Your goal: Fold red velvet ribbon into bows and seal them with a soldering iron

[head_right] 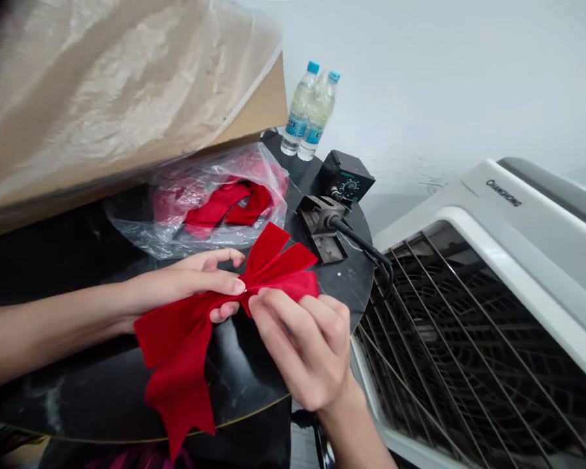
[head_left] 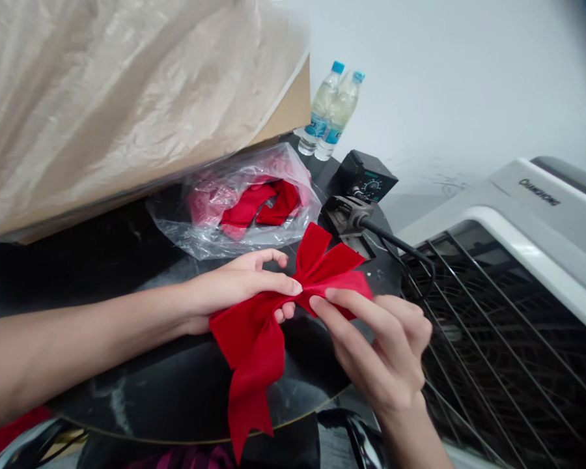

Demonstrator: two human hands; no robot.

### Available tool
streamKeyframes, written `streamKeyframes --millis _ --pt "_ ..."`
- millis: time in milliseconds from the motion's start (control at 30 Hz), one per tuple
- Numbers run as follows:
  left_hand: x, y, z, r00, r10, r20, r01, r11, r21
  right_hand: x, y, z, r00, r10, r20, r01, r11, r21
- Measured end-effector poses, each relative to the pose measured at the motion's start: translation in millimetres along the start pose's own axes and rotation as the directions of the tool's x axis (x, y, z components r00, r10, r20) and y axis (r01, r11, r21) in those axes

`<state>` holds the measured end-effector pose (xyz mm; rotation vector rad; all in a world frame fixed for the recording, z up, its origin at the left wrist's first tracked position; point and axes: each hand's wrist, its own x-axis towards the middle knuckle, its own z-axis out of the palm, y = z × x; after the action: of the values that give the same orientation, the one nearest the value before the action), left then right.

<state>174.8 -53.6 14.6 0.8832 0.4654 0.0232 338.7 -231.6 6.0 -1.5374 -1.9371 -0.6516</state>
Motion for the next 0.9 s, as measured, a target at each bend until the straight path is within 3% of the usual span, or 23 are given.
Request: streamKeyframes --millis 100,267,433,600,900 --pt "-0.7 0.2 -0.4 0.999 -0.015 -0.044 0.016 1.000 0.026 17.4 3.4 -1.9 0.984 -0.172 0.051 0.173 0.985 -0.020" --pt "-2.1 1.3 0.5 0.999 -0.006 -0.052 0.011 0.995 0.097 33.2 17.7 2.5 0.950 -0.250 0.189 0.201 0.949 0.243" --pt "-1.6 0.0 -1.2 0.998 0.032 -0.050 -0.023 0.984 0.177 34.7 20.0 6.8 0.945 -0.204 0.254 0.127 0.949 0.289" --pt "-0.6 0.3 -5.9 0.994 0.098 -0.057 -0.085 0.976 0.198 34.2 15.9 11.6 0.958 -0.143 0.247 0.068 0.955 0.290" --pt "-0.5 -1.3 -6.3 0.982 0.186 0.017 -0.179 0.917 0.357 35.2 8.0 12.2 0.959 -0.027 0.282 -0.056 0.957 0.283"
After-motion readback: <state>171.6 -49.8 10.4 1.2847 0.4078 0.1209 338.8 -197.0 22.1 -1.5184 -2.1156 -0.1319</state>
